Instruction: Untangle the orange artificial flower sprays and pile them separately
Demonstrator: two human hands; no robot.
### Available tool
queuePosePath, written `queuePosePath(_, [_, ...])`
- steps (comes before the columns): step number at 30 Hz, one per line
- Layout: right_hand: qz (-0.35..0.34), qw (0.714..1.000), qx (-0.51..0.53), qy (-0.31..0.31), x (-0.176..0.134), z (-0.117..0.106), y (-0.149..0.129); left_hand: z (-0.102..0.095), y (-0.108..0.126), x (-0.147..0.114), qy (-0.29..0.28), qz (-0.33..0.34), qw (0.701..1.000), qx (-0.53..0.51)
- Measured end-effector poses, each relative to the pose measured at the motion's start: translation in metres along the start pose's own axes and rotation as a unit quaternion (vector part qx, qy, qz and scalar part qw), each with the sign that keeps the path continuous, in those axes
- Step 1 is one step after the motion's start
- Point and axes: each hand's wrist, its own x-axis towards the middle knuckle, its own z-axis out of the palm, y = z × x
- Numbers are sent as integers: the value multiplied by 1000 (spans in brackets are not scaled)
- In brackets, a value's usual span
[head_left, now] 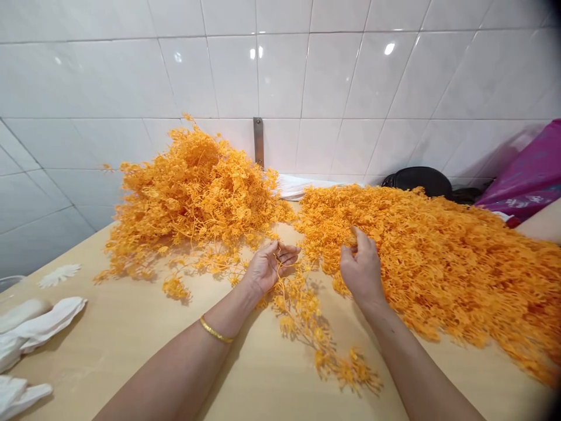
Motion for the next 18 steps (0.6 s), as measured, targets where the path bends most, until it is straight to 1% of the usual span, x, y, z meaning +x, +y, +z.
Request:
queuePosePath(3, [-83, 995, -54, 28, -2, 2, 0, 2, -2, -1, -10, 7, 1000, 18])
queuePosePath(5, [-130, 990, -50, 13, -5, 4, -5, 4, -4, -2, -24, 18, 999, 36])
queuePosePath(6, [-142, 989, -35, -16, -7, 4, -7, 5, -4, -3, -32, 26, 998, 44])
queuePosePath(8, [-129, 984, 21, -123, -12, 6, -12, 7, -6, -5, -37, 40, 997, 58])
queuePosePath(10, [-80, 965, 78, -239, -18, 10, -15, 8, -6, -6, -33, 54, 996, 70])
queuePosePath(11, [-54, 953, 93, -281, -20, 12, -15, 8, -6, -7, -32, 61, 995, 74])
queuePosePath(12, [-33, 946, 96, -308, -22, 14, -14, 8, -6, -7, -34, 69, 994, 76])
queuePosePath(13, [-21, 943, 89, -320, -24, 16, -13, 8, -5, -7, -38, 76, 993, 76])
queuePosePath(15, [-29, 944, 59, -322, -26, 19, -10, 9, -4, -7, -49, 84, 992, 77])
queuePosePath(18, [-89, 944, 26, -317, -25, 19, -7, 10, -2, -9, -55, 82, 992, 77])
